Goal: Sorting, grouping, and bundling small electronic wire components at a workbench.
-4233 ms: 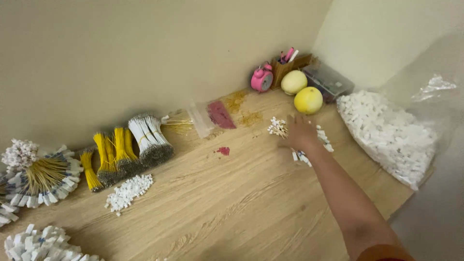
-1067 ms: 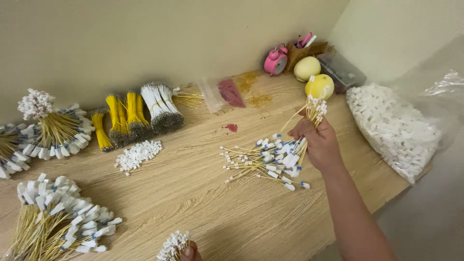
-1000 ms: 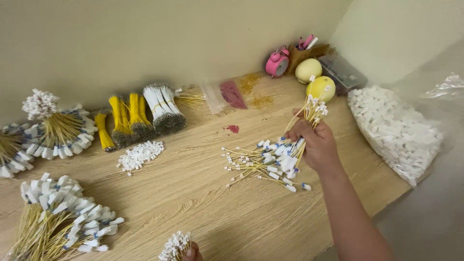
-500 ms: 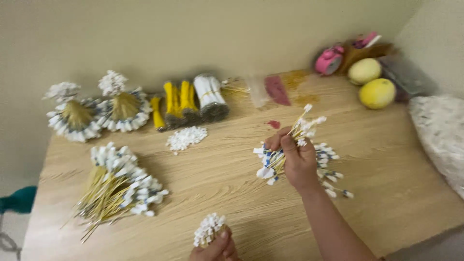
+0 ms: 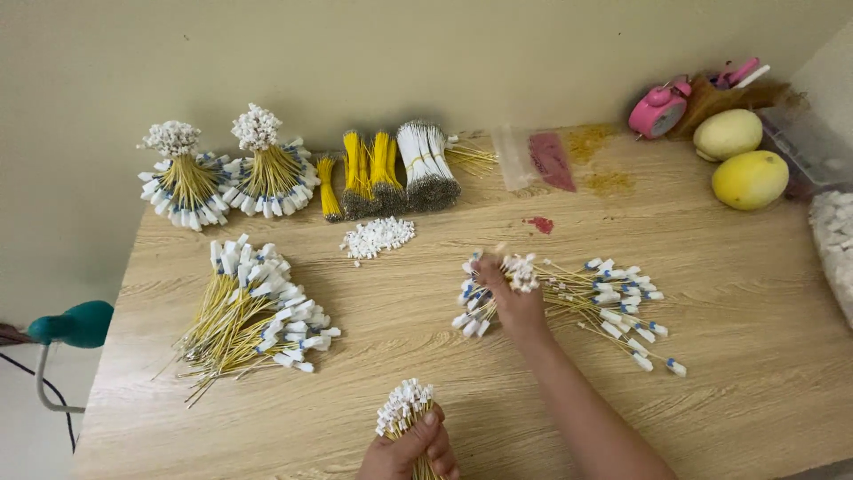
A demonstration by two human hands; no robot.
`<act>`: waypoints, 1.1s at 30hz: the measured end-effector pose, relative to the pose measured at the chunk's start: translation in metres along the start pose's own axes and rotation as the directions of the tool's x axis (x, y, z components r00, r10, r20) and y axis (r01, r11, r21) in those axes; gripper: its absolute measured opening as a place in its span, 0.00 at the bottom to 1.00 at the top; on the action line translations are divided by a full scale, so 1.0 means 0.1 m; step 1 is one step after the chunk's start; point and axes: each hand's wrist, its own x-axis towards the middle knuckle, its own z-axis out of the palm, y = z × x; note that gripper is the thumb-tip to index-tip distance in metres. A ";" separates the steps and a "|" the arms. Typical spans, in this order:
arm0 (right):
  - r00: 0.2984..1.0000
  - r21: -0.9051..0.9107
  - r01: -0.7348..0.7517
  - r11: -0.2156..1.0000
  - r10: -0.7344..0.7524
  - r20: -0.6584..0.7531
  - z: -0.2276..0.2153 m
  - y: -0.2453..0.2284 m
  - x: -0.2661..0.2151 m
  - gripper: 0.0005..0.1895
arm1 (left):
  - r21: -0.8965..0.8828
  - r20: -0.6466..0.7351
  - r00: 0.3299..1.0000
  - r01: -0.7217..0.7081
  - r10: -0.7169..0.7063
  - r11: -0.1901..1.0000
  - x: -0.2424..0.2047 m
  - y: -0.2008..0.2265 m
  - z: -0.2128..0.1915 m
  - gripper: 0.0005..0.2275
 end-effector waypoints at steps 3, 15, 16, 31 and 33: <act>0.993 -0.024 -0.108 0.994 0.106 -0.057 0.02 -0.28 0.09 0.15 | 0.002 0.018 1.000 -0.006 0.006 1.000 0.01 0.00 -0.01 0.08; 0.965 -0.246 -0.239 0.939 0.257 0.046 0.24 -0.32 0.15 0.16 | 0.017 -0.055 0.998 0.030 -0.029 0.999 0.01 0.03 0.01 0.06; 0.981 -0.075 -0.172 0.982 0.178 0.084 0.22 -0.14 0.15 0.16 | 0.006 -0.038 0.999 0.036 -0.036 0.999 0.03 0.01 -0.06 0.06; 0.910 -0.354 -0.285 0.891 0.367 0.191 0.27 -0.34 0.14 0.13 | 0.112 -0.155 0.944 -0.277 0.292 0.954 -0.38 1.25 0.60 0.09; 0.934 -0.241 -0.224 0.945 0.278 0.225 0.28 -0.34 0.09 0.13 | 0.200 -0.088 0.927 -0.342 0.364 0.918 -0.43 1.49 0.69 0.09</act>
